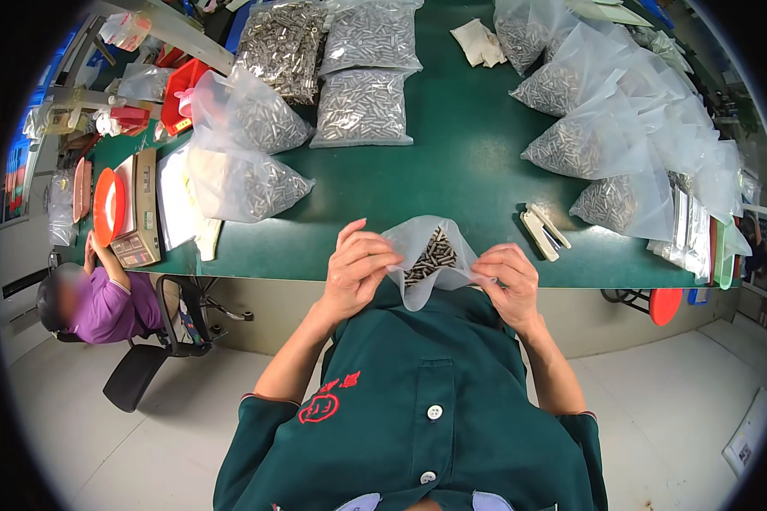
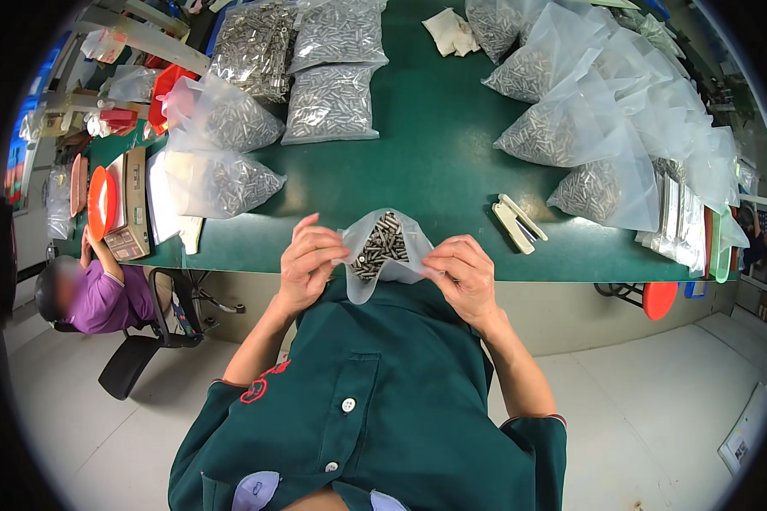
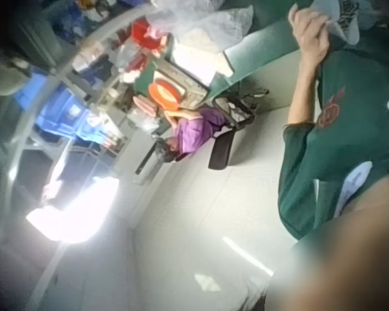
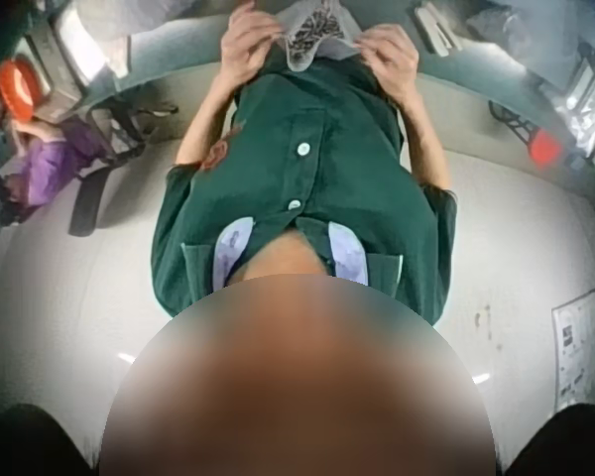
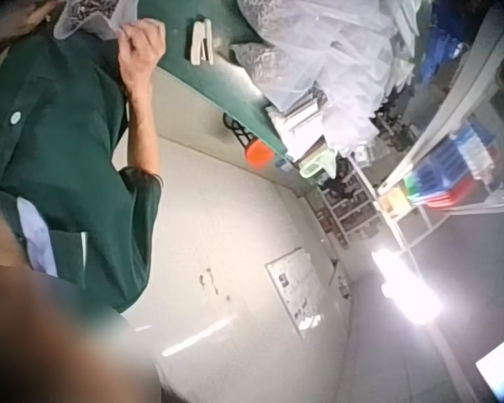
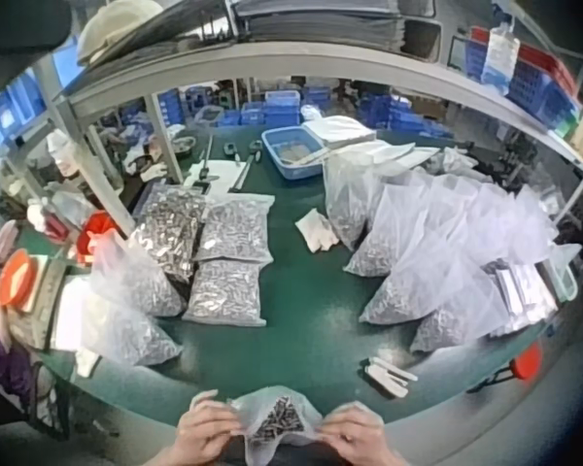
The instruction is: Bagging and stapling small metal hardware components at a workbench.
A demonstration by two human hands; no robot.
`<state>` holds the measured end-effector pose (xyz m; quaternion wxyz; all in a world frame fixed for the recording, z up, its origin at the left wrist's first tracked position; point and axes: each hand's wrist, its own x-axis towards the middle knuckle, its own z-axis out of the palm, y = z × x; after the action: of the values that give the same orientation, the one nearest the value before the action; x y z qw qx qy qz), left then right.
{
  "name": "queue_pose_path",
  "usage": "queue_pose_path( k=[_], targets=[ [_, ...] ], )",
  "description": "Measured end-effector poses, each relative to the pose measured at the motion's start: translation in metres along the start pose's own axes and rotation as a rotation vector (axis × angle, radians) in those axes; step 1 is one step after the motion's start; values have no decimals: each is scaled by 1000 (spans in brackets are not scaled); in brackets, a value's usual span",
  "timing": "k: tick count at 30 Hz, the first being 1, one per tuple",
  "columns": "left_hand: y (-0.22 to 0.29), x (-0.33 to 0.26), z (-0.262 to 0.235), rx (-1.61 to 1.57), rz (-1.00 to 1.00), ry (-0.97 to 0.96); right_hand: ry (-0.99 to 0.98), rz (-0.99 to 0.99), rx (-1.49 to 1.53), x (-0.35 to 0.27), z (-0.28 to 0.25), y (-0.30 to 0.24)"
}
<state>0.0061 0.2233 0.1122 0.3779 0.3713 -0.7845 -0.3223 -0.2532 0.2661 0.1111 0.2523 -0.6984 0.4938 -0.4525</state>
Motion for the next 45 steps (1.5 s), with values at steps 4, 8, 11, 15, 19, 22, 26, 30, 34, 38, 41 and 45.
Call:
queue_pose_path(
  k=[4,8,11,15,19,22,26,30,34,38,41,45],
  targets=[
    [-3,-14,-3,-136,-298,310,159,144,-116,-4,-2,-12],
    [9,-21,-3,-246,-360,400,115,121,-121,1,-9,-26],
    [19,-22,-11,-235,-396,386,79,52,-163,5,-18,-29],
    [18,-52,-14,-279,-345,273,-45,-85,-253,-24,-27,-23],
    [9,-55,-6,-314,-368,166,-148,-188,-275,-25,-25,-4],
    [-2,-46,9,-332,-345,221,-198,-192,-177,-18,-18,-2],
    [-3,-56,24,-110,-474,344,-46,7,-30,-39,-3,8],
    [-3,-28,37,-66,-731,399,91,274,-39,-38,14,15],
    [-29,4,56,-3,-845,442,201,794,-60,2,44,15],
    [-52,1,68,47,-942,397,131,818,-298,-11,71,60],
    [-58,4,71,93,-948,337,64,866,-312,-8,77,65],
    [-64,3,74,101,-933,341,91,798,-329,-8,82,65]
  ],
)
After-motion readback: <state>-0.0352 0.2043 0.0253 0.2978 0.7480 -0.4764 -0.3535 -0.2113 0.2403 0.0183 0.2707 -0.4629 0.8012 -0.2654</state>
